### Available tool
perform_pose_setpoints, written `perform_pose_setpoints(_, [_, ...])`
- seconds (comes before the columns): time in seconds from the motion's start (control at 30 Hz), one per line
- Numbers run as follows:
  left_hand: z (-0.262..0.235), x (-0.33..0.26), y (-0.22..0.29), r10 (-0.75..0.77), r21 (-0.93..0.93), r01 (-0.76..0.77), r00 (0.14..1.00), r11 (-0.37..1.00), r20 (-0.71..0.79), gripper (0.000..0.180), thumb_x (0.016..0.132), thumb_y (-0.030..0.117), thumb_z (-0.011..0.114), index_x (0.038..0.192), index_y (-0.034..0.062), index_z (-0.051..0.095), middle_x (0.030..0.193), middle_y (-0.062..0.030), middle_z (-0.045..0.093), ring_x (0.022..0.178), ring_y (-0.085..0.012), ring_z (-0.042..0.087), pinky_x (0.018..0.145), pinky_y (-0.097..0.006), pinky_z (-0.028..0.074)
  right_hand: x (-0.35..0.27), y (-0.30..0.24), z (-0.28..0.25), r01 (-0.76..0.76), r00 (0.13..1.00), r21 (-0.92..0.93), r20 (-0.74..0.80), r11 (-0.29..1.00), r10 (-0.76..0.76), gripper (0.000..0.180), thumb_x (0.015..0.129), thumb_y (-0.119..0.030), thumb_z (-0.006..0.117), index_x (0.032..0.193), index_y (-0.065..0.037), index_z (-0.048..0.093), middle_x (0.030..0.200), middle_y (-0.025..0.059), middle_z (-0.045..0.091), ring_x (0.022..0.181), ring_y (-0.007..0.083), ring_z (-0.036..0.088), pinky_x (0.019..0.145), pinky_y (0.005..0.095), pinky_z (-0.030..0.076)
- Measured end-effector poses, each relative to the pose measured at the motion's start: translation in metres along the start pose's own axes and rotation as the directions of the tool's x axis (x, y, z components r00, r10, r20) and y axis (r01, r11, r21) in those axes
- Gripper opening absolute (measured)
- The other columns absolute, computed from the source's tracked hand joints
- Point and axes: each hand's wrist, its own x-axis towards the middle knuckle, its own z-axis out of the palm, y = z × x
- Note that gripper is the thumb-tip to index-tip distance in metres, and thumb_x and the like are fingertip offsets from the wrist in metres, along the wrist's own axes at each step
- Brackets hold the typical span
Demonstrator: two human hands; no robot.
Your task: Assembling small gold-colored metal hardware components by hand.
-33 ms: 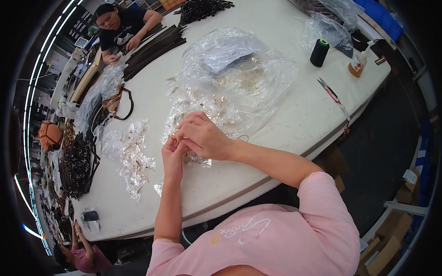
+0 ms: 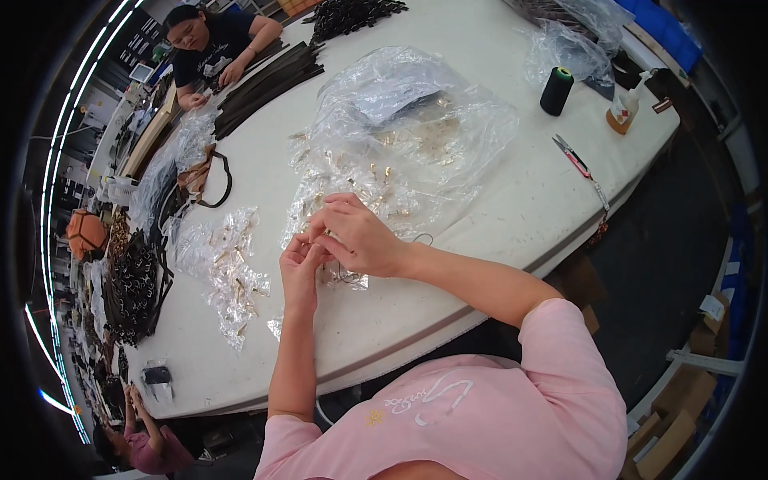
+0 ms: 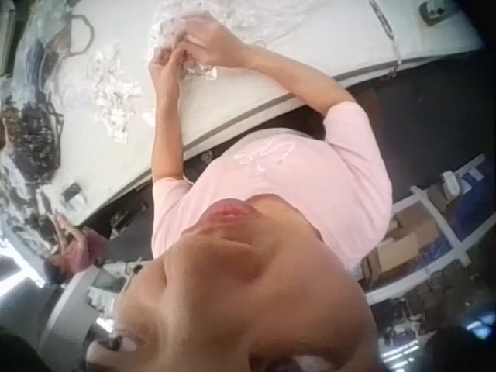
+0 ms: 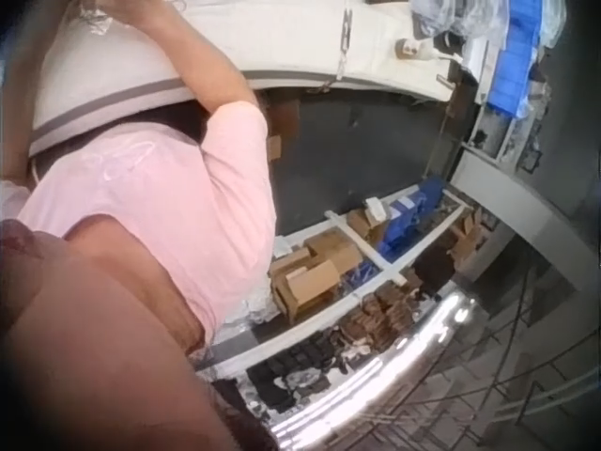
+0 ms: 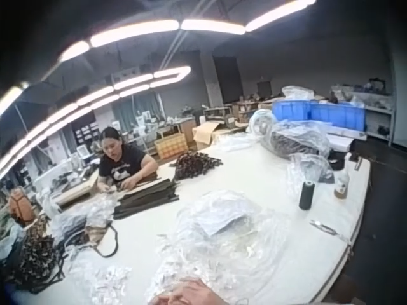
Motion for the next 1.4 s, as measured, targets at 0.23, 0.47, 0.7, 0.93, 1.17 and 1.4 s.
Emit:
perform_pose_setpoints(0.23, [0.002,-0.003,0.006,0.022,0.036,-0.024,0.999,0.999,0.043,0.014,0.095,0.006,0.063,0.105,-0.002,0.06,0.093,-0.0087,0.069,0.081,-0.0126,0.067,0.076,-0.025,0.055,0.017,0.007,-0.029,-0.459,0.781,0.743,0.076,0.487,0.62,0.008,0.1,-0.009,0.049,0.104,-0.003,0.045,0.08,0.0034,0.052,0.058,0.0084,0.057,0.049,0.0234,0.05])
perform_pose_setpoints(0.47, [-0.009,-0.006,0.006,0.253,0.099,-0.245,0.965,0.964,-0.074,0.012,0.096,0.005,0.06,0.105,-0.003,0.06,0.096,-0.0104,0.068,0.085,-0.0135,0.066,0.078,-0.027,0.055,0.028,0.011,-0.059,-0.411,0.707,0.788,-0.042,0.459,0.706,0.008,0.101,-0.014,0.049,0.104,-0.007,0.047,0.08,0.0069,0.062,0.048,0.0083,0.053,0.038,0.0196,0.037])
perform_pose_setpoints(0.7, [-0.027,0.009,0.01,0.35,0.073,-0.342,0.911,0.937,-0.217,0.012,0.096,0.005,0.059,0.106,-0.0021,0.06,0.097,-0.0099,0.068,0.086,-0.0138,0.066,0.079,-0.028,0.055,0.042,-0.032,-0.078,-0.333,0.821,0.653,-0.154,0.681,0.55,0.008,0.101,-0.012,0.052,0.104,-0.006,0.051,0.055,-0.0073,0.034,0.046,0.0013,0.024,0.042,0.0217,0.018])
perform_pose_setpoints(0.93, [-0.041,0.007,0.018,0.44,0.066,-0.442,0.847,0.895,-0.298,0.012,0.097,0.005,0.059,0.106,-0.0011,0.06,0.101,-0.01,0.069,0.087,-0.0134,0.066,0.079,-0.027,0.055,0.051,-0.094,-0.153,-0.01,0.896,0.418,-0.399,0.908,0.193,0.014,0.1,-0.007,0.05,0.109,0.003,0.05,0.059,-0.0057,0.03,0.046,0.0021,0.021,0.045,0.0229,0.017])
perform_pose_setpoints(1.17, [-0.042,-0.005,0.035,0.575,0.303,-0.495,0.76,0.814,-0.304,0.009,0.097,0.006,0.058,0.105,0.0012,0.06,0.101,-0.0072,0.069,0.079,-0.0095,0.065,0.073,-0.024,0.054,0.015,-0.139,-0.252,0.03,0.712,0.216,-0.69,0.976,0.131,0.011,0.1,-0.004,0.052,0.108,0.002,0.056,0.059,-0.0057,0.024,0.046,0.0025,0.015,0.045,0.0218,0.017])
perform_pose_setpoints(1.4, [-0.051,-0.008,0.039,0.622,0.294,-0.548,0.687,0.783,-0.375,0.009,0.096,0.005,0.06,0.104,0.0003,0.063,0.089,-0.0042,0.067,0.069,-0.009,0.065,0.064,-0.023,0.052,-0.02,-0.118,-0.312,-0.029,0.638,0.379,-0.705,0.925,0.31,0.013,0.101,-0.005,0.05,0.109,0.003,0.056,0.059,-0.0052,0.024,0.047,0.0033,0.016,0.043,0.0217,0.018])
